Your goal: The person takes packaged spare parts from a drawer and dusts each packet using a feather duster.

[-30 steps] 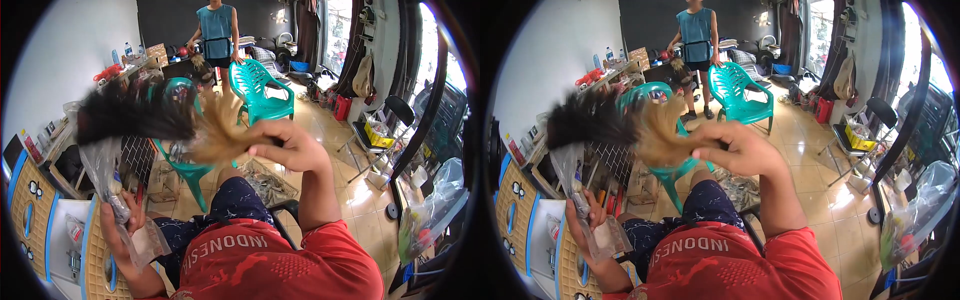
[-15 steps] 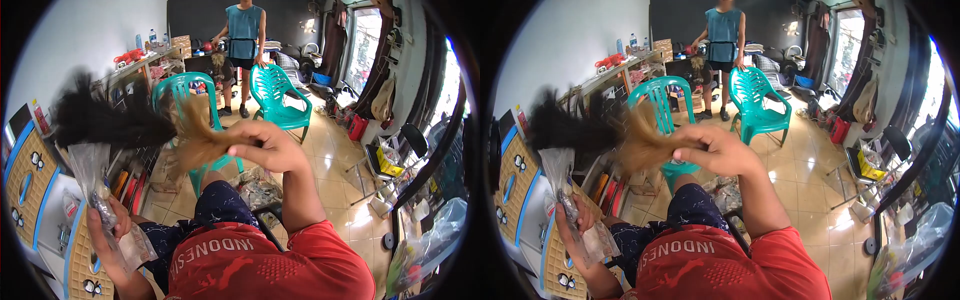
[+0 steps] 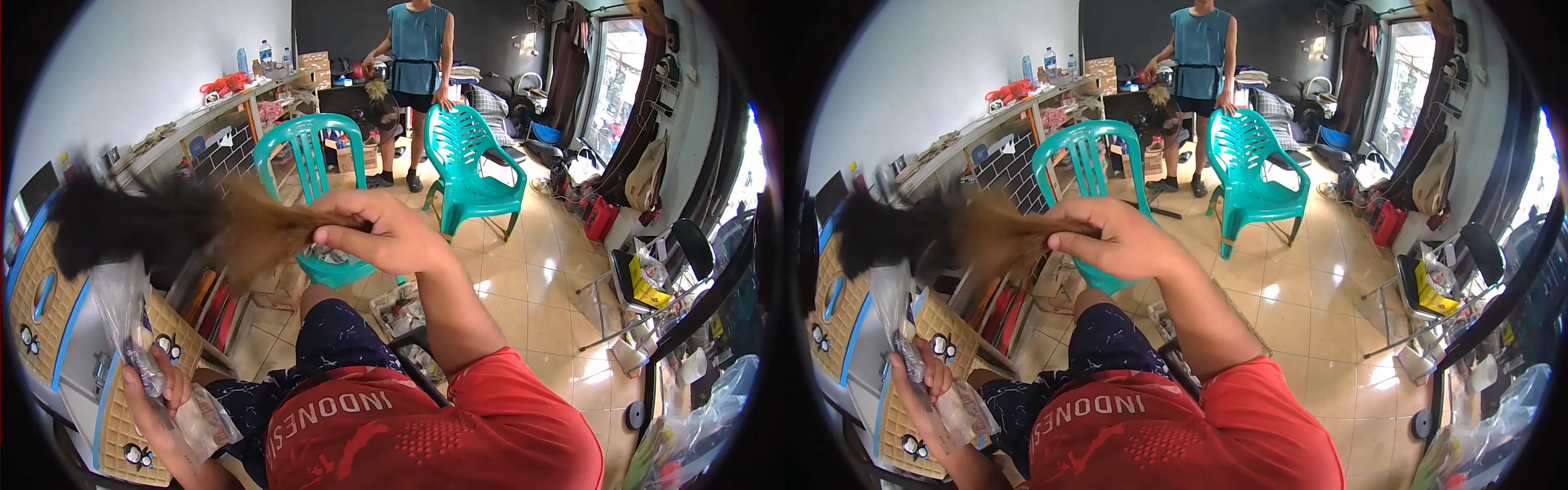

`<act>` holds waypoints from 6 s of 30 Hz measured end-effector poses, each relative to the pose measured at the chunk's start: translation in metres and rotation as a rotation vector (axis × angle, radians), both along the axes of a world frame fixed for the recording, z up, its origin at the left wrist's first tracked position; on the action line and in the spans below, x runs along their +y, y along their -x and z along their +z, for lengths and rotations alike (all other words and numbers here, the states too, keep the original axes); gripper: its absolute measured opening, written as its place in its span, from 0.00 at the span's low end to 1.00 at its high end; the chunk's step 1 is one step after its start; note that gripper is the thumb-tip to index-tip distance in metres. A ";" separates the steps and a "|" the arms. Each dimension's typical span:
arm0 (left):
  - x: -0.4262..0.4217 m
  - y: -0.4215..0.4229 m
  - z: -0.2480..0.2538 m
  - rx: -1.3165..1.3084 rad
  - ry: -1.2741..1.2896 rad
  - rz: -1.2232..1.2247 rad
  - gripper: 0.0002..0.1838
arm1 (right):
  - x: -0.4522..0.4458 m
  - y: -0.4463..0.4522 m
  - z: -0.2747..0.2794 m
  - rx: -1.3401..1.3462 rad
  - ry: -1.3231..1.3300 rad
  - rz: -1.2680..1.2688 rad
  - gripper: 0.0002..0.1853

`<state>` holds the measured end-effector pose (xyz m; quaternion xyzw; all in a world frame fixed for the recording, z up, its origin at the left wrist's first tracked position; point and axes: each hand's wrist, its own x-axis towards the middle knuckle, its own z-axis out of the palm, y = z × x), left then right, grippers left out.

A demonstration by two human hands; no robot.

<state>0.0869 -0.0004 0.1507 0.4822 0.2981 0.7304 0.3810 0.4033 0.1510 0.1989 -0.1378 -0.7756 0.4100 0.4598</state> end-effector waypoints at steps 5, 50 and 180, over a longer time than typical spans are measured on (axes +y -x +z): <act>0.001 0.003 -0.008 -0.096 -0.046 -0.001 0.30 | 0.011 0.003 -0.001 -0.127 -0.361 0.145 0.10; 0.278 0.035 -0.226 -0.261 0.928 -0.492 0.21 | 0.219 0.188 -0.275 0.121 1.252 0.358 0.13; -0.055 0.054 0.043 0.076 -0.139 0.252 0.10 | -0.053 0.087 -0.006 -0.032 -0.232 -0.195 0.10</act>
